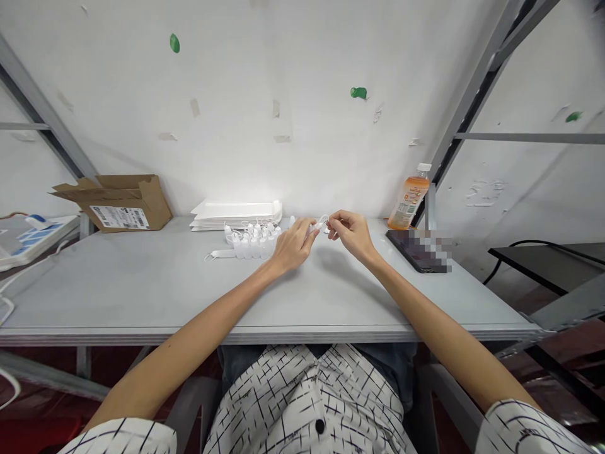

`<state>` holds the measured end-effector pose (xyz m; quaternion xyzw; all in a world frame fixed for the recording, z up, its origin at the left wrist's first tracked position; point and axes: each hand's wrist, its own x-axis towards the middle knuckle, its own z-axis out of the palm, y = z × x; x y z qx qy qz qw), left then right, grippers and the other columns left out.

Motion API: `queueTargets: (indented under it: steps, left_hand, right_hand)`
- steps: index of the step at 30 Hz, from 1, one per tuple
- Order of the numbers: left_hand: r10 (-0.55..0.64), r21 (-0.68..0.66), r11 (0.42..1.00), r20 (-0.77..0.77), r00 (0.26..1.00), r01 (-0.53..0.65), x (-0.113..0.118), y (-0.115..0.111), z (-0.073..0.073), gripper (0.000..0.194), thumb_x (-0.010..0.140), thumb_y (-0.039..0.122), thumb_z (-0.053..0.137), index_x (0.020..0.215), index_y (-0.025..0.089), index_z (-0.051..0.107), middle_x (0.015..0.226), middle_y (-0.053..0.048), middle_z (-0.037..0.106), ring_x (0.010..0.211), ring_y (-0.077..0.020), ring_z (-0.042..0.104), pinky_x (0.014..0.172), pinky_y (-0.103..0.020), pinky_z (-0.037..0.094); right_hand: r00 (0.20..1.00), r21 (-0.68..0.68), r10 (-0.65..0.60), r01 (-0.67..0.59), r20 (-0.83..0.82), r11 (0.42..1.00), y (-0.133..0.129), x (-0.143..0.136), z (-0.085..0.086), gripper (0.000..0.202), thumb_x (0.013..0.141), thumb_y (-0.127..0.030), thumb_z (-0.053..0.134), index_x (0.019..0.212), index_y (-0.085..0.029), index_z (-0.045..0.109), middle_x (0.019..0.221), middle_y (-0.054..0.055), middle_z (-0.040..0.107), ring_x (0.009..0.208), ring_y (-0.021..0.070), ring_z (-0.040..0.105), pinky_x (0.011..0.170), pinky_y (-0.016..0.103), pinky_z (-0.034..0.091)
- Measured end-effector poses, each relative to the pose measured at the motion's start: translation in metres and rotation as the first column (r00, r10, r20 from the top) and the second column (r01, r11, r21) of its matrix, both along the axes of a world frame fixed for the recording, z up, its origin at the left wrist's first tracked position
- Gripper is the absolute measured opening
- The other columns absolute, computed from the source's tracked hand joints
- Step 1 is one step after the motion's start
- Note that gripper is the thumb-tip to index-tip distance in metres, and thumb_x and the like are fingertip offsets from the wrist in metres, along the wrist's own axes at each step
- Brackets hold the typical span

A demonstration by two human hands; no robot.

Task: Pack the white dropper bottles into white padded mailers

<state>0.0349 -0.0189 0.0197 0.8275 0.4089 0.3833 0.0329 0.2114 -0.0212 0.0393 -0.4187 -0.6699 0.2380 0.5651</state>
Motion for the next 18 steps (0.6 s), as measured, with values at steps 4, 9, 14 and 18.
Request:
queueTargets:
  steps: [4,9,14,18]
  left_hand:
    - [0.001,0.008,1.000,-0.006,1.000,-0.001,-0.0003,0.0008,-0.0004,0.028,0.103,0.038,0.035,0.115,0.021,0.054,0.114,-0.007,0.064,0.094,-0.0199,0.061,0.074,-0.030,0.045]
    - [0.010,0.017,1.000,-0.024,1.000,-0.010,-0.0009,0.0016,-0.0008,0.031,0.103,0.039,0.035,0.116,0.021,0.056,0.113,-0.006,0.064,0.085,-0.0183,0.061,0.070,-0.029,0.044]
    - [0.021,0.057,0.998,-0.039,0.999,-0.019,-0.0028,0.0038,-0.0018,0.033,0.103,0.041,0.033,0.118,0.023,0.057,0.111,-0.006,0.064,0.086,-0.0183,0.062,0.066,-0.028,0.044]
    - [0.031,0.076,0.997,-0.058,0.998,-0.026,-0.0038,0.0041,-0.0013,0.032,0.103,0.040,0.034,0.118,0.023,0.057,0.109,-0.005,0.063,0.085,-0.0182,0.063,0.064,-0.028,0.044]
  right_hand:
    - [1.000,0.004,0.004,-0.004,0.001,1.000,0.0000,-0.0002,0.0000,0.014,0.077,-0.024,0.054,0.068,-0.017,0.063,0.069,0.002,0.064,0.056,0.0133,0.062,0.053,0.026,0.050]
    - [1.000,0.004,0.000,0.000,0.010,1.000,0.0001,-0.0006,-0.0009,0.015,0.077,-0.024,0.054,0.068,-0.017,0.062,0.068,0.002,0.064,0.056,0.0135,0.062,0.053,0.027,0.051]
    - [1.000,-0.013,0.014,-0.014,0.012,1.000,-0.0008,-0.0021,-0.0025,0.015,0.079,-0.026,0.053,0.070,-0.016,0.062,0.071,0.002,0.063,0.056,0.0127,0.062,0.052,0.025,0.050]
    - [1.000,-0.026,0.028,-0.028,-0.004,0.999,-0.0014,-0.0024,-0.0016,0.016,0.079,-0.026,0.053,0.070,-0.016,0.061,0.070,0.002,0.062,0.055,0.0128,0.061,0.050,0.025,0.050]
